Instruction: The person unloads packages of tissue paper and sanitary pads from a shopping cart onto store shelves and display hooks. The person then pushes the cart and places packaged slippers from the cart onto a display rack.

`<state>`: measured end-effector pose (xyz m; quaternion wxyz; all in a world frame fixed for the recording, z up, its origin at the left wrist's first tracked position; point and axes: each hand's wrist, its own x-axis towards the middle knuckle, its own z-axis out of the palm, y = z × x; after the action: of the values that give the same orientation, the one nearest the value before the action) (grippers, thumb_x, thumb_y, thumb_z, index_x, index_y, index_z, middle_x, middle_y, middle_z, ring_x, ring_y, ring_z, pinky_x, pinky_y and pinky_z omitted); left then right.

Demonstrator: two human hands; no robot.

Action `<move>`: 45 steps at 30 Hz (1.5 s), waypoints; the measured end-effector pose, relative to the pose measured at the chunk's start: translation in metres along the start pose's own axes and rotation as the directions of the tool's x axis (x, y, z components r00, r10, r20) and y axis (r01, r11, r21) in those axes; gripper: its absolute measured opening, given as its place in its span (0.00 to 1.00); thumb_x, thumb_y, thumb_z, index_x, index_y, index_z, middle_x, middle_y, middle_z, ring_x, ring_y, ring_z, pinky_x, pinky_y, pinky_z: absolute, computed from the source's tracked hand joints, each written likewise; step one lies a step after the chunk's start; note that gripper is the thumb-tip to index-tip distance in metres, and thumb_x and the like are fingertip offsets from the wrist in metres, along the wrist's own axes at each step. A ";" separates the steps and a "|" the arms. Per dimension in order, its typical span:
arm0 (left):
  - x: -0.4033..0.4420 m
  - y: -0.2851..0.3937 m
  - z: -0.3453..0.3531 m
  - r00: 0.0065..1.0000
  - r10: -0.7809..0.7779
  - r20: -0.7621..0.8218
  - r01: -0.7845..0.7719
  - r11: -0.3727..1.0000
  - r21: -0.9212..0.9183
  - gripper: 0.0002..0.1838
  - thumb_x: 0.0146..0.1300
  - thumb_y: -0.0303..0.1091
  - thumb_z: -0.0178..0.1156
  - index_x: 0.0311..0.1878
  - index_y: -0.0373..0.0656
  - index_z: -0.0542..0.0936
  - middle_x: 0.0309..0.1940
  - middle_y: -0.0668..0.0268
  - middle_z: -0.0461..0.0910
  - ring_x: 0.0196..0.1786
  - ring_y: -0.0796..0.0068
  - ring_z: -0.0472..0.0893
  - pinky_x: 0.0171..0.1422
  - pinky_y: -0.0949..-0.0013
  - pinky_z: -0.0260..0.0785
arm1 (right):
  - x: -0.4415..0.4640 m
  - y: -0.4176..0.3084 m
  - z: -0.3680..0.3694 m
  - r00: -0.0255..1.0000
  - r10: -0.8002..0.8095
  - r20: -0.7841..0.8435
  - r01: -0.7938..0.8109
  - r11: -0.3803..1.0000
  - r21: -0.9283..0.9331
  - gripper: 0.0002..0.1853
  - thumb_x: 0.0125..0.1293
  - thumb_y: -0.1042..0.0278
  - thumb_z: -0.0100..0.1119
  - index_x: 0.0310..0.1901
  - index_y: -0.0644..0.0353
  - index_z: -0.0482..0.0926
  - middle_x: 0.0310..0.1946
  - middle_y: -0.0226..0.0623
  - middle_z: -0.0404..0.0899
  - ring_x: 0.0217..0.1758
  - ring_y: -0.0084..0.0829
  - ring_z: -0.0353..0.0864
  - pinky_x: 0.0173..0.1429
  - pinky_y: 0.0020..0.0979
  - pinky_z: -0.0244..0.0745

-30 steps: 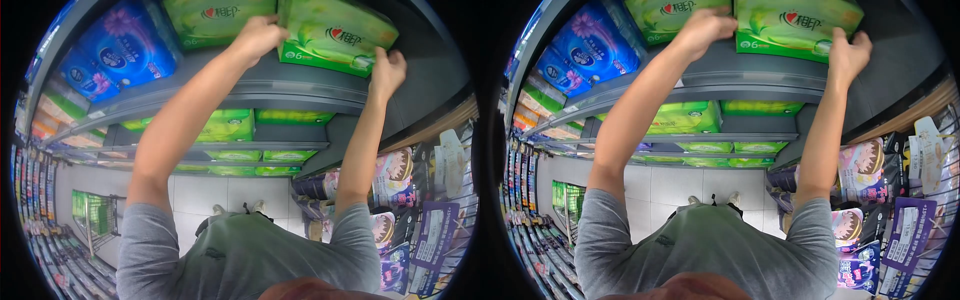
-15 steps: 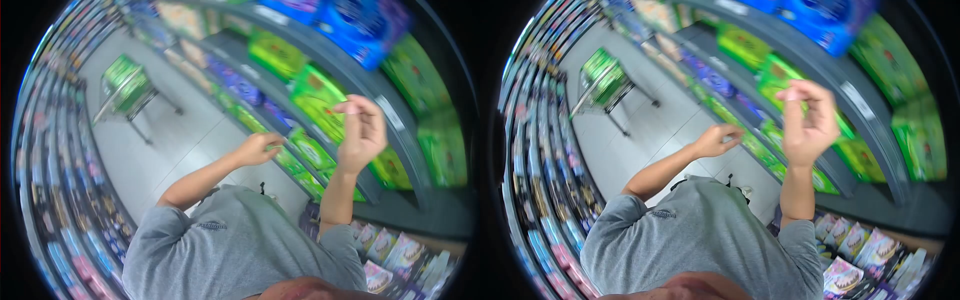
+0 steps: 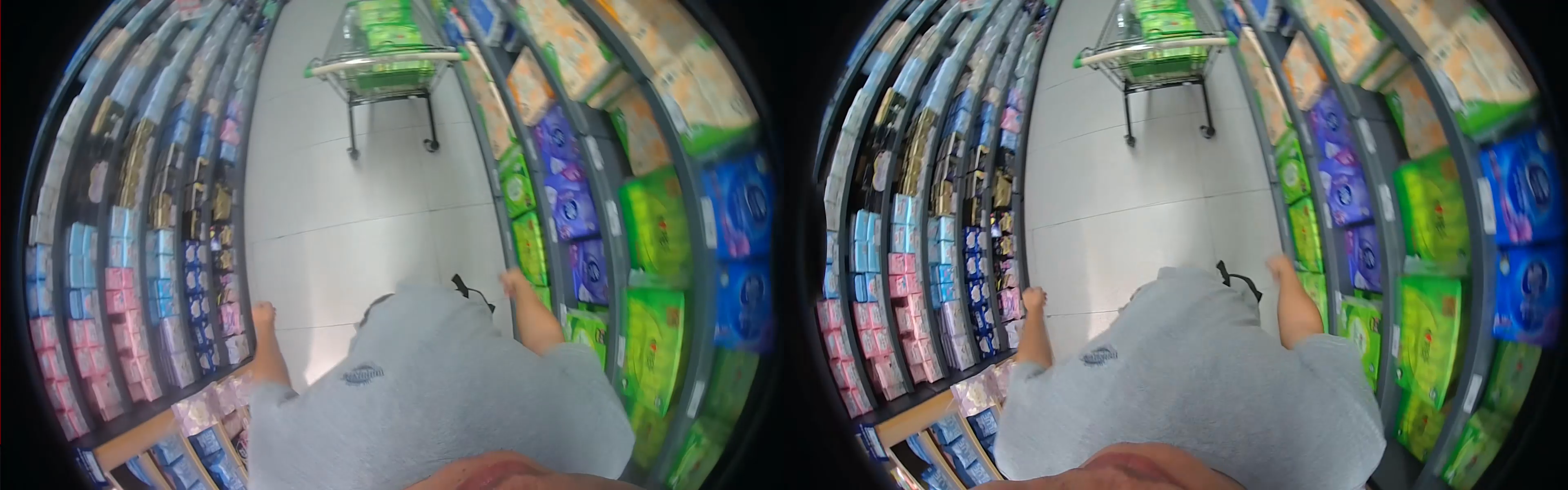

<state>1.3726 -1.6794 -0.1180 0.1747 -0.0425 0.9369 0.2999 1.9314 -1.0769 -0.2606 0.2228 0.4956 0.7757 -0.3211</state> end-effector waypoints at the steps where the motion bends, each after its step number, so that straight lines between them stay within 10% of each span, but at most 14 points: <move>1: -0.012 -0.011 0.002 0.993 -0.109 -0.039 0.110 0.994 0.024 0.09 0.56 0.30 0.51 0.23 0.39 0.76 0.18 0.60 0.77 0.16 0.72 0.75 0.16 0.68 0.64 | -0.029 -0.016 0.002 0.985 0.082 0.153 -0.085 0.996 0.015 0.17 0.62 0.57 0.58 0.46 0.59 0.81 0.37 0.45 0.84 0.39 0.38 0.85 0.45 0.43 0.77; 2: -0.034 -0.008 0.012 0.958 -0.287 0.002 0.269 0.896 -0.353 0.11 0.58 0.33 0.51 0.26 0.38 0.78 0.17 0.59 0.78 0.16 0.73 0.75 0.19 0.70 0.66 | -0.052 -0.036 0.004 0.949 0.186 0.256 -0.214 0.973 0.086 0.18 0.61 0.56 0.59 0.48 0.58 0.81 0.38 0.43 0.84 0.39 0.38 0.84 0.45 0.47 0.76; 5: -0.110 -0.024 0.083 0.854 -0.453 0.256 0.521 0.744 -0.418 0.09 0.62 0.33 0.52 0.30 0.40 0.77 0.21 0.60 0.78 0.15 0.74 0.73 0.15 0.71 0.64 | -0.099 -0.072 -0.010 0.828 0.378 0.414 -0.515 0.805 0.296 0.17 0.62 0.55 0.59 0.48 0.56 0.80 0.37 0.39 0.84 0.36 0.35 0.84 0.43 0.50 0.75; 7: -0.107 -0.091 0.172 0.579 -0.274 0.768 0.772 0.489 -0.407 0.12 0.64 0.39 0.54 0.33 0.42 0.79 0.21 0.62 0.79 0.21 0.71 0.77 0.21 0.66 0.69 | -0.067 -0.079 -0.036 0.764 0.453 0.459 -0.625 0.695 0.355 0.16 0.63 0.54 0.58 0.44 0.57 0.80 0.36 0.38 0.84 0.34 0.33 0.83 0.41 0.47 0.74; 9: -0.137 -0.050 0.212 0.885 -0.007 0.465 -0.041 0.995 0.094 0.14 0.64 0.43 0.55 0.33 0.41 0.80 0.23 0.62 0.80 0.27 0.67 0.80 0.30 0.56 0.72 | 0.002 -0.051 -0.040 0.764 0.441 0.471 -0.626 0.683 0.376 0.16 0.62 0.54 0.58 0.44 0.56 0.79 0.32 0.37 0.82 0.31 0.34 0.81 0.40 0.46 0.74; 13: -0.066 -0.032 0.236 0.759 0.332 0.561 -0.601 0.689 0.405 0.15 0.61 0.42 0.56 0.32 0.39 0.80 0.25 0.60 0.80 0.27 0.66 0.81 0.28 0.56 0.72 | 0.098 -0.112 -0.109 0.891 0.313 0.329 -0.446 0.735 0.510 0.13 0.60 0.57 0.59 0.41 0.56 0.78 0.26 0.34 0.80 0.25 0.30 0.79 0.34 0.40 0.73; 14: -0.043 0.014 0.220 0.811 -0.062 0.582 -0.053 0.983 0.178 0.13 0.60 0.40 0.58 0.33 0.39 0.80 0.24 0.61 0.80 0.25 0.67 0.80 0.24 0.60 0.71 | 0.117 -0.139 -0.128 0.937 0.240 0.254 -0.345 0.746 0.569 0.12 0.60 0.59 0.60 0.39 0.57 0.78 0.25 0.34 0.80 0.24 0.29 0.79 0.32 0.39 0.72; 15: -0.019 0.065 0.202 0.734 -0.447 0.512 0.548 0.835 -0.058 0.11 0.59 0.37 0.59 0.33 0.39 0.81 0.23 0.61 0.80 0.24 0.68 0.80 0.21 0.64 0.70 | 0.138 -0.166 -0.147 0.950 0.224 0.217 -0.311 0.720 0.620 0.11 0.60 0.60 0.60 0.38 0.58 0.79 0.26 0.35 0.80 0.25 0.29 0.79 0.32 0.38 0.72; 20: 0.130 0.267 0.174 0.935 -0.226 0.273 0.279 0.945 -0.173 0.10 0.56 0.34 0.58 0.30 0.36 0.80 0.18 0.63 0.76 0.19 0.74 0.74 0.20 0.68 0.65 | 0.247 -0.285 -0.232 0.986 0.122 0.112 -0.165 0.678 0.716 0.09 0.58 0.62 0.59 0.35 0.59 0.80 0.27 0.34 0.81 0.27 0.26 0.79 0.29 0.32 0.71; 27: 0.247 0.585 0.198 0.928 0.370 -0.049 -0.367 0.883 -0.293 0.14 0.64 0.30 0.59 0.50 0.32 0.78 0.39 0.62 0.81 0.42 0.76 0.79 0.49 0.74 0.70 | 0.394 -0.362 -0.357 0.944 0.024 -0.329 0.214 0.714 0.667 0.08 0.53 0.67 0.56 0.26 0.62 0.82 0.19 0.36 0.77 0.19 0.28 0.74 0.23 0.29 0.65; 33: 0.248 0.762 0.189 0.840 0.541 -0.041 -0.507 0.755 -0.416 0.15 0.64 0.25 0.59 0.53 0.32 0.77 0.47 0.59 0.81 0.53 0.72 0.79 0.59 0.71 0.70 | 0.423 -0.348 -0.453 0.880 0.472 -0.057 0.056 0.016 0.998 0.07 0.63 0.68 0.55 0.38 0.60 0.79 0.29 0.33 0.80 0.31 0.27 0.80 0.38 0.30 0.76; 37: 0.288 0.828 0.205 0.799 0.601 0.019 -0.519 0.705 -0.484 0.15 0.63 0.27 0.60 0.52 0.34 0.78 0.47 0.58 0.82 0.51 0.70 0.81 0.57 0.68 0.71 | 0.441 -0.335 -0.512 0.775 0.532 -0.341 0.235 0.258 0.937 0.11 0.62 0.71 0.51 0.23 0.61 0.78 0.18 0.30 0.72 0.18 0.21 0.68 0.21 0.24 0.59; 41: 0.349 0.872 0.252 0.767 0.612 0.194 -0.430 0.714 -0.552 0.17 0.61 0.27 0.60 0.54 0.33 0.76 0.48 0.57 0.82 0.50 0.70 0.81 0.56 0.68 0.72 | 0.432 -0.418 -0.578 0.381 0.397 -0.835 0.499 0.672 0.547 0.10 0.64 0.67 0.60 0.34 0.67 0.82 0.32 0.37 0.83 0.35 0.24 0.79 0.42 0.24 0.72; 45: 0.407 0.906 0.324 0.678 0.623 0.391 -0.423 0.765 -0.486 0.23 0.56 0.30 0.63 0.55 0.31 0.75 0.43 0.56 0.83 0.45 0.68 0.83 0.51 0.68 0.74 | 0.439 -0.538 -0.603 0.462 0.242 -0.853 0.655 0.555 0.512 0.07 0.66 0.70 0.59 0.41 0.62 0.81 0.36 0.33 0.83 0.39 0.21 0.79 0.47 0.23 0.73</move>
<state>0.9226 -0.7425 -0.0123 0.3207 0.2858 0.7511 0.5013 1.2444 -0.5316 0.0159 -0.4934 0.5107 0.6011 -0.3666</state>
